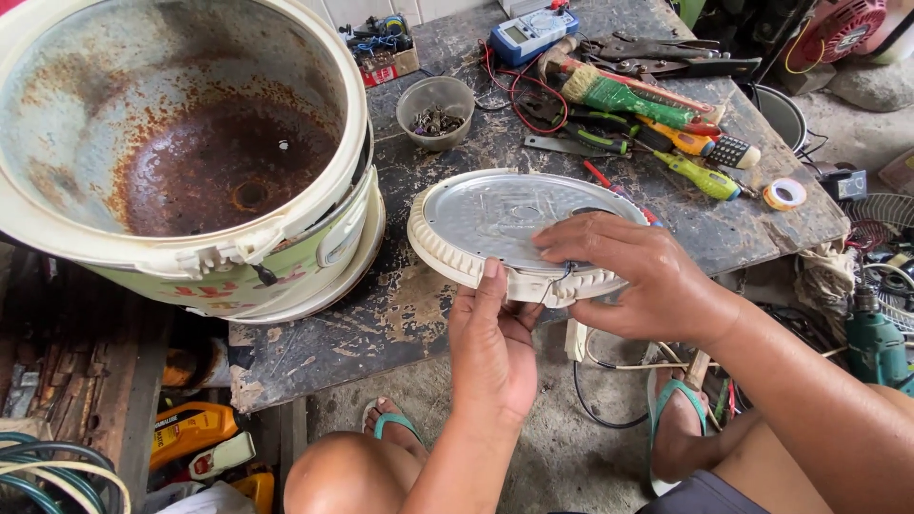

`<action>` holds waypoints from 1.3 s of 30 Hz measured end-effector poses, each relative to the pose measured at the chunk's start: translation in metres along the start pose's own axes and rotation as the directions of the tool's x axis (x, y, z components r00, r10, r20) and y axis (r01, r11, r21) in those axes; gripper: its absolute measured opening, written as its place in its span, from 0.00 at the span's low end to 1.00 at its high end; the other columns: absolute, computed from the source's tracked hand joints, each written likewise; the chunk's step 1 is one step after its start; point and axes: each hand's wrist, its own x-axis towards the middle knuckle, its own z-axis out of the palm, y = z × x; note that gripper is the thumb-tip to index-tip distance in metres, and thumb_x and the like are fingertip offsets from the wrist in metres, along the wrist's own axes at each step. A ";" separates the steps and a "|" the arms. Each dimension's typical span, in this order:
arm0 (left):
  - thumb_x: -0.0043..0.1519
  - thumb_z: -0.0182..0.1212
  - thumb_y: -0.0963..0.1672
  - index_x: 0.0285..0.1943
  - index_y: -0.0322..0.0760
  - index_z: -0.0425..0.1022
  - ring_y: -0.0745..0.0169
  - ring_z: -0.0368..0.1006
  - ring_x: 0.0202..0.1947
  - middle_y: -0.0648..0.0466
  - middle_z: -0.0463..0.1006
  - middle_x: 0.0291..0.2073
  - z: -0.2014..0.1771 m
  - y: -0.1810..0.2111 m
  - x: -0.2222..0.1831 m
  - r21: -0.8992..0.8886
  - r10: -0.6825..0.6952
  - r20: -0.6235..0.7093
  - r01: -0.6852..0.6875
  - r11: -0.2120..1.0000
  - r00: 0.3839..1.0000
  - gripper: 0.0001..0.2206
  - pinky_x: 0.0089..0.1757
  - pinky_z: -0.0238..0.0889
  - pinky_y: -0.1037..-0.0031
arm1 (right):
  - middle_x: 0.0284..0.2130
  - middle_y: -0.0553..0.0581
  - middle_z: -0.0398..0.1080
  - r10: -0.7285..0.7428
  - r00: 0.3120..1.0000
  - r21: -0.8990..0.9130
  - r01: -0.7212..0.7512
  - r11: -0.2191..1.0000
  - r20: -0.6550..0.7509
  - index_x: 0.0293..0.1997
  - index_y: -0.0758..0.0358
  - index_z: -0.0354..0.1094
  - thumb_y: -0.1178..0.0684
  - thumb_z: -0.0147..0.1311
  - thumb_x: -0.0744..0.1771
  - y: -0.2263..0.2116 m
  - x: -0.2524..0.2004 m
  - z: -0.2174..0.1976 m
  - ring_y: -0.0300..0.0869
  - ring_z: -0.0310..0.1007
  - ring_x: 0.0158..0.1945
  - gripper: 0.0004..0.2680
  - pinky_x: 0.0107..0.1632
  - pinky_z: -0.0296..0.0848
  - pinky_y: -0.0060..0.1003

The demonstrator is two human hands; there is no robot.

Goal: Reassembling the lid of a rice cooker by fitting a rubber gasket onto the inner metal plate and inspecting the assembly.

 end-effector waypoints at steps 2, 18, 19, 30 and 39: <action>0.56 0.70 0.45 0.50 0.40 0.77 0.65 0.75 0.38 0.54 0.82 0.40 -0.003 0.002 0.001 0.000 -0.007 -0.007 0.007 1.000 1.000 0.14 0.32 0.66 0.78 | 0.54 0.64 0.75 -0.021 1.000 0.038 0.022 0.999 -0.009 0.54 0.64 0.70 0.58 0.62 0.62 0.005 -0.003 0.003 0.55 0.77 0.59 0.15 0.65 0.72 0.50; 0.52 0.69 0.47 0.57 0.34 0.76 0.59 0.75 0.42 0.46 0.82 0.47 -0.011 0.014 -0.014 -0.133 -0.067 -0.053 0.060 0.989 0.996 0.23 0.39 0.69 0.75 | 0.51 0.65 0.76 -0.047 0.999 0.061 0.049 0.997 -0.027 0.53 0.66 0.70 0.56 0.63 0.64 -0.005 -0.001 0.021 0.56 0.78 0.54 0.13 0.61 0.72 0.54; 0.52 0.69 0.47 0.57 0.34 0.76 0.59 0.75 0.42 0.46 0.82 0.47 -0.009 0.016 -0.015 -0.137 -0.064 -0.055 0.056 0.989 0.996 0.23 0.39 0.69 0.75 | 0.51 0.65 0.76 -0.051 0.998 0.063 0.053 0.997 -0.024 0.53 0.66 0.70 0.56 0.63 0.64 -0.004 -0.001 0.020 0.56 0.78 0.54 0.13 0.61 0.72 0.54; 0.56 0.62 0.58 0.73 0.38 0.61 0.49 0.66 0.64 0.42 0.70 0.63 0.018 0.017 -0.008 -0.048 -0.052 0.604 0.102 0.994 0.795 0.38 0.63 0.58 0.59 | 0.42 0.65 0.73 0.096 0.948 -0.005 -0.102 0.995 -0.302 0.49 0.76 0.72 0.62 0.69 0.63 0.005 0.021 -0.014 0.48 0.74 0.46 0.14 0.50 0.76 0.36; 0.61 0.46 0.60 0.79 0.46 0.52 0.51 0.61 0.71 0.52 0.65 0.72 0.050 -0.019 0.000 0.346 -0.143 0.671 -0.137 0.928 0.728 0.37 0.68 0.52 0.64 | 0.45 0.52 0.71 0.414 0.780 0.390 -0.238 0.889 -0.469 0.53 0.64 0.70 0.62 0.65 0.68 0.062 0.008 -0.037 0.34 0.70 0.47 0.10 0.53 0.70 0.23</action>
